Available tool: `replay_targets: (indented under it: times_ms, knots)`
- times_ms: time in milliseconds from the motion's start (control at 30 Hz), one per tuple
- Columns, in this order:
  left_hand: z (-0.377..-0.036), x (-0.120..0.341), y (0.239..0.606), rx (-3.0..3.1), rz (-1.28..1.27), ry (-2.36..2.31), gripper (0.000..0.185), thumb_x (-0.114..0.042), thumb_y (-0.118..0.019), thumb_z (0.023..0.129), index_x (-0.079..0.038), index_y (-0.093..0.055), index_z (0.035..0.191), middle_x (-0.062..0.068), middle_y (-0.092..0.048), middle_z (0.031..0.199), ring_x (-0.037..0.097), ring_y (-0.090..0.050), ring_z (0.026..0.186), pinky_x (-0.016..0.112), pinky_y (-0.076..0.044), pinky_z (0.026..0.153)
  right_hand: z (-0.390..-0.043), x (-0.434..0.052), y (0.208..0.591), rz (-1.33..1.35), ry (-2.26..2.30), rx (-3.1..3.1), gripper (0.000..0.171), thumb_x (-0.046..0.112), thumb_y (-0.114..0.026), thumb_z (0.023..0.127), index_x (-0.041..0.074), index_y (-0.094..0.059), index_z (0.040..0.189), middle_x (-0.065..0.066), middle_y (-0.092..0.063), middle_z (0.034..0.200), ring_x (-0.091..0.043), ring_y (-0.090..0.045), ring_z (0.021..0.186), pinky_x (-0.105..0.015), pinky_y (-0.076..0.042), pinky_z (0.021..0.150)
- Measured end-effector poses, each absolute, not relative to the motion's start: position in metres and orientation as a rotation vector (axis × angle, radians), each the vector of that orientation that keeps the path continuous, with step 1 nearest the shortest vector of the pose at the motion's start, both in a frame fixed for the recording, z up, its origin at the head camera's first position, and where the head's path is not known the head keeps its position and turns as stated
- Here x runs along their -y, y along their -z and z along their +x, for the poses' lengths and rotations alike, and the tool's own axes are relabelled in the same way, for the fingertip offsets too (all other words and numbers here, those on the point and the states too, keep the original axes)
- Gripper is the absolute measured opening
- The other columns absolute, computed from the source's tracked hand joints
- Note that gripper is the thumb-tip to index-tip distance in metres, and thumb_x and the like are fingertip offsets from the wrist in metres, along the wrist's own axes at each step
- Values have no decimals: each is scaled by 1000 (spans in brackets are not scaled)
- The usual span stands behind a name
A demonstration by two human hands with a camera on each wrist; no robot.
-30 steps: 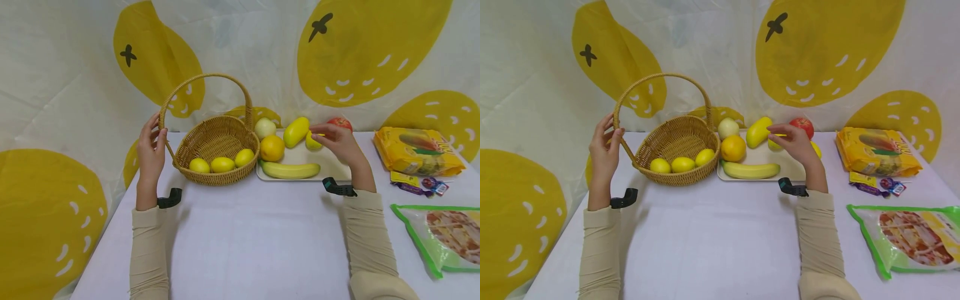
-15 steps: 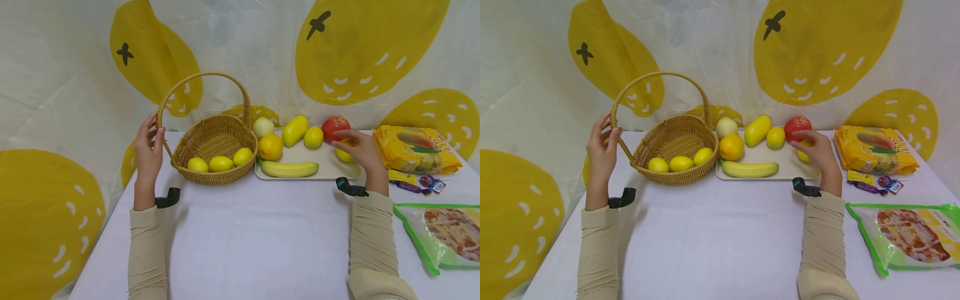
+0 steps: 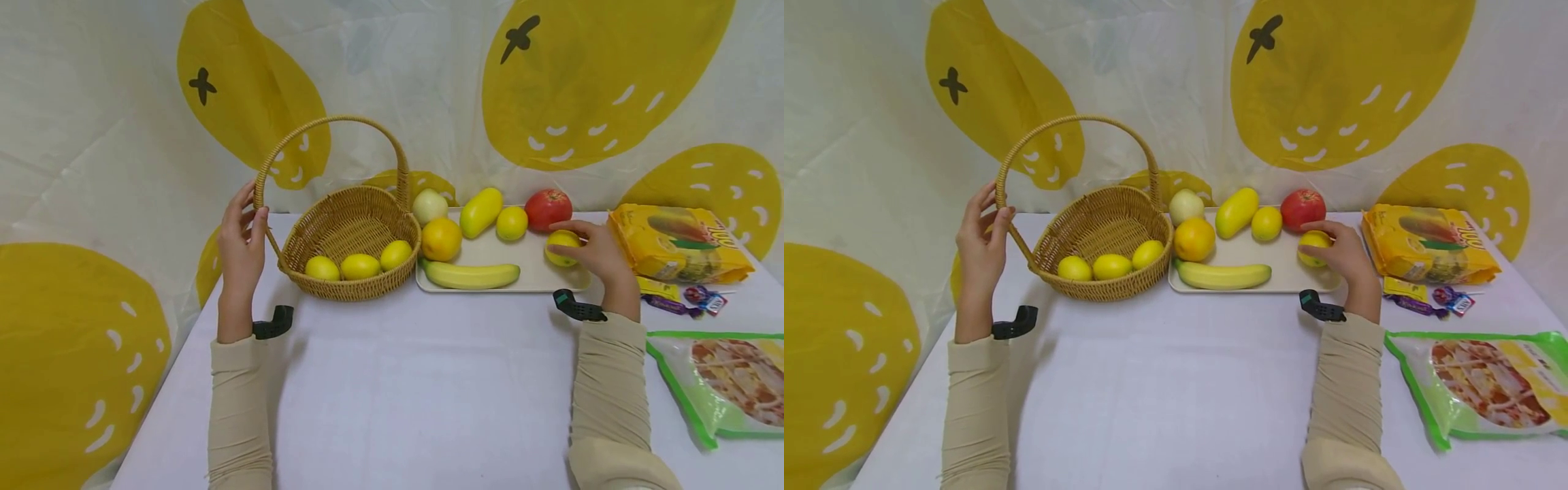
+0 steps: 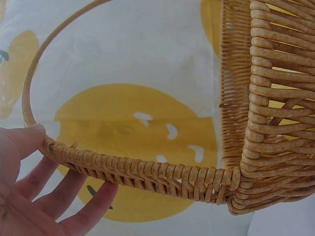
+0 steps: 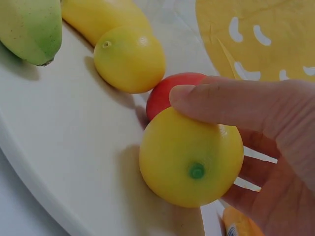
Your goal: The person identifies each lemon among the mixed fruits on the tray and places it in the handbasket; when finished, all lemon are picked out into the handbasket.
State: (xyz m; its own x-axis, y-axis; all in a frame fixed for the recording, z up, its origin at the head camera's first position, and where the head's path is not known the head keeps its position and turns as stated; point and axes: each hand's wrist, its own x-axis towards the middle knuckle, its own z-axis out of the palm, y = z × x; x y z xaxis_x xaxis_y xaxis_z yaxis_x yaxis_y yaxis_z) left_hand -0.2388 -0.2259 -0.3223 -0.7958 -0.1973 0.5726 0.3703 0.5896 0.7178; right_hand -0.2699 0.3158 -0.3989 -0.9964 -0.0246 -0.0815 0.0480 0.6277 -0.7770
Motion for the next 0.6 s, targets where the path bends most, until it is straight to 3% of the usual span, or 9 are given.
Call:
replay_targets:
  times_ms: [400,600]
  knots:
    - [-241,227,325,2173,-143,1212,43,-10,-52,101,-10,-48,144,15,-54,135,30,-60,112,15,-46,84,-268,-317,395,82,1205,-2653,89,52,-69,86,9,-29,153,-29,-28,150,-50,-25,131,-69,-26,104]
    - [-239,228,323,2165,-156,1228,44,-16,-55,100,-19,-50,144,8,-56,133,25,-61,111,15,-47,83,-269,-314,396,108,1190,-2654,90,55,-68,86,11,-29,154,-30,-29,148,-50,-25,129,-68,-29,102]
